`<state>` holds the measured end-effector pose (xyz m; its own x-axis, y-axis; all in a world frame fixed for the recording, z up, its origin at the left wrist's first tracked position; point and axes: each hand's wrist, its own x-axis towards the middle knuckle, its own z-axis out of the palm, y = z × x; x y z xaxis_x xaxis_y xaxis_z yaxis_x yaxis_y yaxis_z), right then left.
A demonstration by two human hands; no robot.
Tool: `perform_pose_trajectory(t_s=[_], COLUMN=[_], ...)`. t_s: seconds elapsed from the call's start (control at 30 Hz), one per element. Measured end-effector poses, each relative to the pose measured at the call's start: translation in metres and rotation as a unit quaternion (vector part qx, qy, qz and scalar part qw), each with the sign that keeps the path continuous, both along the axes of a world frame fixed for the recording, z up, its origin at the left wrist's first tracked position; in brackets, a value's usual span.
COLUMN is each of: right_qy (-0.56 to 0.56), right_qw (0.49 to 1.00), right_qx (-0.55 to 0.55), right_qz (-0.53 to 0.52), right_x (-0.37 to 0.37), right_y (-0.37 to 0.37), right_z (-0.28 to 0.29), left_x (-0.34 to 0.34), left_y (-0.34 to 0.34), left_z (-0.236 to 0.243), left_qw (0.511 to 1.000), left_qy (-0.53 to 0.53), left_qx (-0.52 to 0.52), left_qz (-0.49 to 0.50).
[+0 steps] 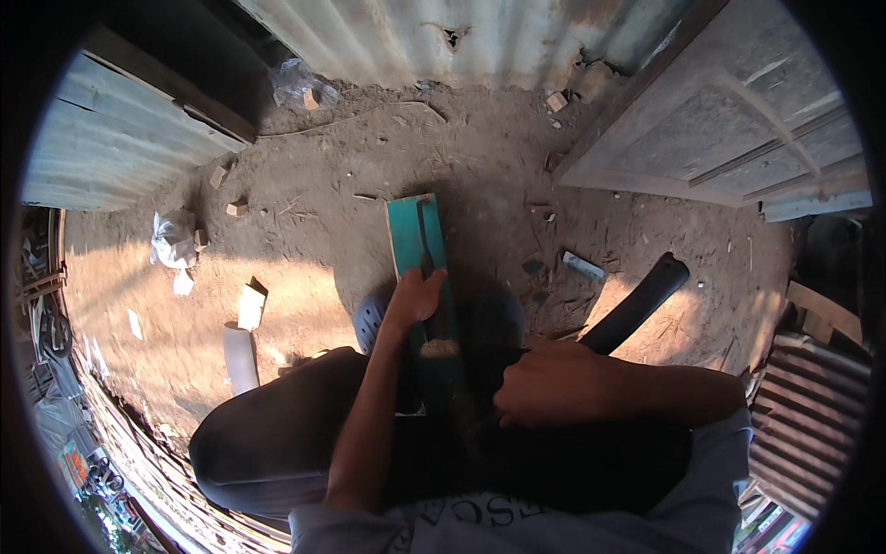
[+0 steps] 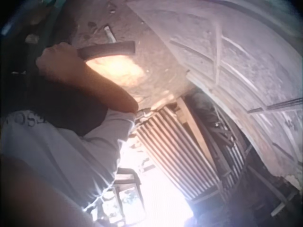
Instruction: The person uses a hammer and chisel to carve a small cylindrical wooden piece placed on a green board. They repeatedly strike the chisel to remove wood shavings and shape the piece.
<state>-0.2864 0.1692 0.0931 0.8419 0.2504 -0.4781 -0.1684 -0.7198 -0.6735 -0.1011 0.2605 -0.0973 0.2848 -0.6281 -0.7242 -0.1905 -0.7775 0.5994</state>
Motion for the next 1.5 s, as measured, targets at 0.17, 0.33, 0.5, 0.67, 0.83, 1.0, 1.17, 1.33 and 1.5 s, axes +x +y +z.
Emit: perform_pose_trajectory(t_s=[0.17,0.33,0.5,0.67,0.83,1.0,1.17,1.33,1.5], right_qy=[-0.018,0.015,0.027,-0.002,0.057,-0.010,-0.045,0.041,-0.094], right_qw=[0.999,1.000,0.999,0.999,0.996,1.000,0.997,0.997,0.994], right_qx=[-0.008,0.019,0.021,-0.019,0.038,0.008,0.005,0.039,-0.004], right_qz=[-0.031,0.008,0.024,-0.032,0.050,0.002,-0.063,0.045,-0.056], right_x=[0.002,0.006,0.005,0.002,0.008,-0.001,-0.002,0.004,-0.009], right_y=[0.002,0.002,0.006,0.008,0.005,0.009,0.011,0.010,0.012], right_z=[-0.010,-0.007,-0.009,-0.019,-0.004,-0.021,-0.026,-0.016,-0.032], left_x=[0.000,0.000,-0.005,-0.002,-0.008,-0.005,-0.006,-0.010,-0.005], left_y=[-0.001,0.010,0.010,0.004,0.011,0.011,0.008,0.010,0.010], left_z=[-0.006,-0.022,-0.019,-0.007,-0.014,-0.020,-0.017,-0.006,-0.022], left_qw=[1.000,1.000,0.996,1.000,0.997,0.999,0.998,0.997,0.999], left_qy=[0.016,-0.013,-0.061,0.001,-0.060,-0.032,-0.035,-0.059,-0.029], left_qx=[0.020,-0.024,-0.059,-0.011,-0.052,-0.031,-0.042,-0.044,-0.037], left_qz=[0.010,0.011,-0.008,0.004,0.015,0.008,0.009,0.012,0.015])
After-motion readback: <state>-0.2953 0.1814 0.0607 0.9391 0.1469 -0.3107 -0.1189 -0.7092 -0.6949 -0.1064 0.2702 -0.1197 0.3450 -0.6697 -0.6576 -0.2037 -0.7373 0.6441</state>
